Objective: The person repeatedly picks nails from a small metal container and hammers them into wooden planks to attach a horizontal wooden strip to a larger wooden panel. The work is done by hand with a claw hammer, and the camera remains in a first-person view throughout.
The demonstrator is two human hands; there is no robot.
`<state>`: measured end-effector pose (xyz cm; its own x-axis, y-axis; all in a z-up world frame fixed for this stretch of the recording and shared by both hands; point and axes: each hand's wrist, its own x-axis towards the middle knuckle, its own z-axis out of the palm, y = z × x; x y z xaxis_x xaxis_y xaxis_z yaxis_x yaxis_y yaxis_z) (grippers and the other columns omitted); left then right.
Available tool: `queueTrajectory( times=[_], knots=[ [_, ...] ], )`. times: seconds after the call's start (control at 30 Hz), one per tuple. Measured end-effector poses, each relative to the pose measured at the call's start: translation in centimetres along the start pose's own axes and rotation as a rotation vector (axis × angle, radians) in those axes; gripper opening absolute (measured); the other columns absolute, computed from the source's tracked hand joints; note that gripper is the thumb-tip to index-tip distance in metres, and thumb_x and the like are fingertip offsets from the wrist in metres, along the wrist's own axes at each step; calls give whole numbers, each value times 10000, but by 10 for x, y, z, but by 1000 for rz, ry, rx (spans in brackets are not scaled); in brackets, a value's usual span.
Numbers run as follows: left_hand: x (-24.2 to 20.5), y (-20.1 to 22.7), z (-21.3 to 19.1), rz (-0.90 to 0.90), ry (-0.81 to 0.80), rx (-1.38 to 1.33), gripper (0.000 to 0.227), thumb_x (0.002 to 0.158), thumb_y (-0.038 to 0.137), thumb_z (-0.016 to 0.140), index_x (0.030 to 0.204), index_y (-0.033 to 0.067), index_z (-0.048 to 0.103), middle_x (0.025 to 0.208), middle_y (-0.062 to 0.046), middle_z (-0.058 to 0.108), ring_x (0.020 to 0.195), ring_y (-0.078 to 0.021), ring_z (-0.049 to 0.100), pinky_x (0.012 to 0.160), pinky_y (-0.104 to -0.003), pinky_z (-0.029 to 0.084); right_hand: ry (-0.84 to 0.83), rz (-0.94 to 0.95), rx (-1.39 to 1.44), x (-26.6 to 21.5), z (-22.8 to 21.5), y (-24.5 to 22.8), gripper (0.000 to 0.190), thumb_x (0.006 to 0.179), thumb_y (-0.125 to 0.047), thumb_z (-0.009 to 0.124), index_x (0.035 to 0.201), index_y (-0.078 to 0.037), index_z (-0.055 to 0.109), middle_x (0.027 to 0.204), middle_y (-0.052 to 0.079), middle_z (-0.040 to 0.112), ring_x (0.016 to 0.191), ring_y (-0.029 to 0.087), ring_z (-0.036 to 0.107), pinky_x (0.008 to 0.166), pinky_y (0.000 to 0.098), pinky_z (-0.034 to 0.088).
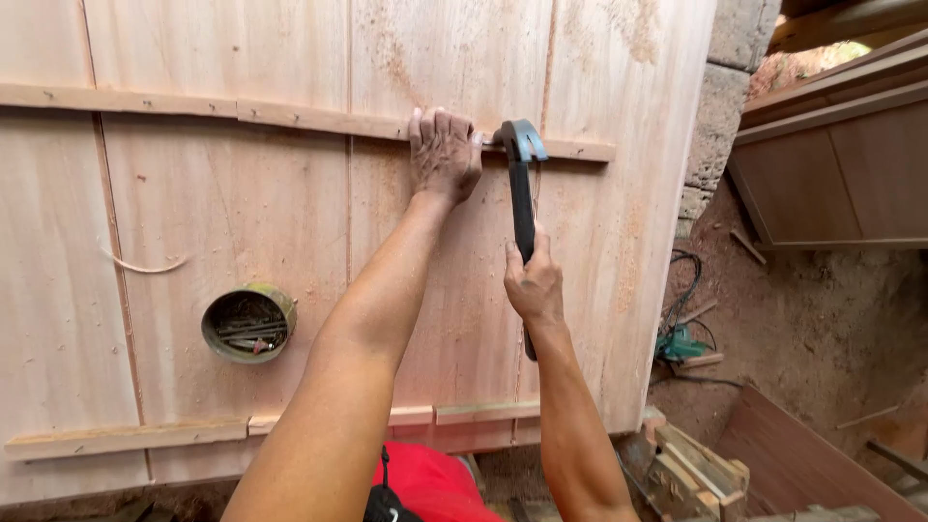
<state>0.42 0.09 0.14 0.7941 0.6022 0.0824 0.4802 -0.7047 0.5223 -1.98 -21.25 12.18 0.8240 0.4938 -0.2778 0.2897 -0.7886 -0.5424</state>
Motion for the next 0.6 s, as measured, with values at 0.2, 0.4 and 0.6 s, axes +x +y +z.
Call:
queueTrajectory(
  times=[0.2, 0.4, 0.6],
  knots=[
    [-3, 2, -1, -36, -38, -23, 226, 1000, 350, 526, 1104, 150, 516, 1184, -137, 440, 1267, -321, 380, 1218, -520, 152, 45, -30, 96, -11, -6, 2, 468, 1065, -206, 511, 1438, 40, 369, 691, 122, 675, 467, 155, 642, 373, 300, 564],
    [-7, 3, -3, -26, 35, -48, 223, 1005, 354, 531, 1104, 154, 520, 1173, -125, 446, 1272, -317, 383, 1214, -528, 142, -44, 65, 102, -6, -8, -11, 427, 1061, -216, 540, 1409, 17, 454, 700, 149, 685, 482, 188, 638, 413, 330, 507],
    [-6, 4, -13, -51, -54, -57, 235, 1009, 371, 495, 1084, 150, 526, 1176, -115, 459, 1286, -299, 379, 1224, -510, 162, 7, 8, 215, -65, -7, 36, 491, 1035, -192, 572, 1457, 28, 449, 713, 80, 688, 480, 102, 605, 375, 243, 458]
  ],
)
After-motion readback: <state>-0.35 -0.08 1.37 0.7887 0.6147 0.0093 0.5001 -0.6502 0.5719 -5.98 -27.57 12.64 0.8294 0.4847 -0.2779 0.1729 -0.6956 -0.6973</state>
